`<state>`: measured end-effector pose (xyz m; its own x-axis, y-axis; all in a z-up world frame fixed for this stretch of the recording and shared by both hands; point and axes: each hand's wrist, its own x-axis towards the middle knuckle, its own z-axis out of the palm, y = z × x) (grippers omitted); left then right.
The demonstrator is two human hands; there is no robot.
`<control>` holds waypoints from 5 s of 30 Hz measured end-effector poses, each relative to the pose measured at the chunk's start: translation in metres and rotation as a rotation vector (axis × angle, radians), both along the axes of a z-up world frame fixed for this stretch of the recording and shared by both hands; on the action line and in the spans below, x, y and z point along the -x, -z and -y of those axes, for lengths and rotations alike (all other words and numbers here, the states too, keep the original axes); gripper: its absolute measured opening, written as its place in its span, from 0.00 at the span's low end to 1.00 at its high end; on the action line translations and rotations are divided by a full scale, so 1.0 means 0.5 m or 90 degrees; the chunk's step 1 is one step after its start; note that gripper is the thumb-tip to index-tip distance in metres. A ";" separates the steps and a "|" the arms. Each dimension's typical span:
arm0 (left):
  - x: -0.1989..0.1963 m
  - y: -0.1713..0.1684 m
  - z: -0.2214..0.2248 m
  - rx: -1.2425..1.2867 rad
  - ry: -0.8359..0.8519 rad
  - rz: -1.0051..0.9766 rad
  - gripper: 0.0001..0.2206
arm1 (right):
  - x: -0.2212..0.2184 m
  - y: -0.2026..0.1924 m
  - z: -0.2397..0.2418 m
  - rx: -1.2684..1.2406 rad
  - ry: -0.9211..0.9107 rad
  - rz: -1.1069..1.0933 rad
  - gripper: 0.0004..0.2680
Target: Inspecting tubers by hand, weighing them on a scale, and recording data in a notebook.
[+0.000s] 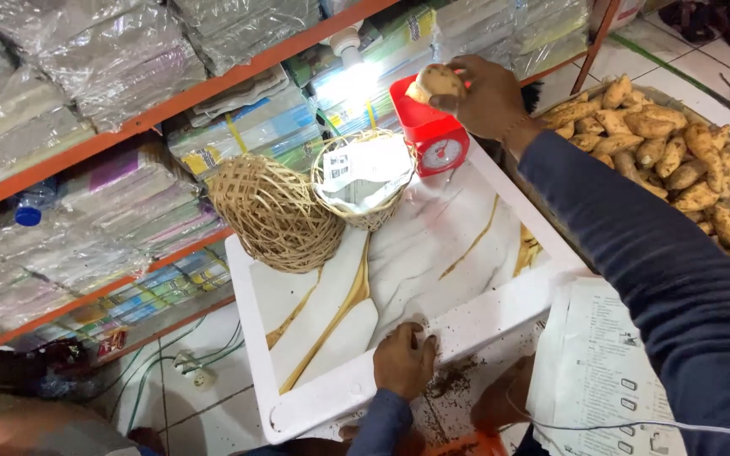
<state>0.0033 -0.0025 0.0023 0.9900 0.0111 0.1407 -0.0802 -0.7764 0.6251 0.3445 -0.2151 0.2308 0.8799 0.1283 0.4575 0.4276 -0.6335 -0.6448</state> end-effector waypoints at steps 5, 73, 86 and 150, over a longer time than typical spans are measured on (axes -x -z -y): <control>0.000 0.003 0.005 -0.050 0.019 0.023 0.14 | -0.087 -0.024 -0.074 0.140 0.030 -0.103 0.21; -0.010 0.052 0.019 -0.161 -0.043 0.143 0.11 | 0.113 0.515 0.594 0.159 0.422 -0.432 0.27; -0.002 0.059 0.002 -0.103 -0.012 0.131 0.07 | 0.258 0.419 0.590 -0.601 0.092 -0.452 0.20; 0.067 -0.255 0.133 0.996 0.387 -0.618 0.40 | 0.638 0.017 0.004 -0.564 -0.654 -0.300 0.10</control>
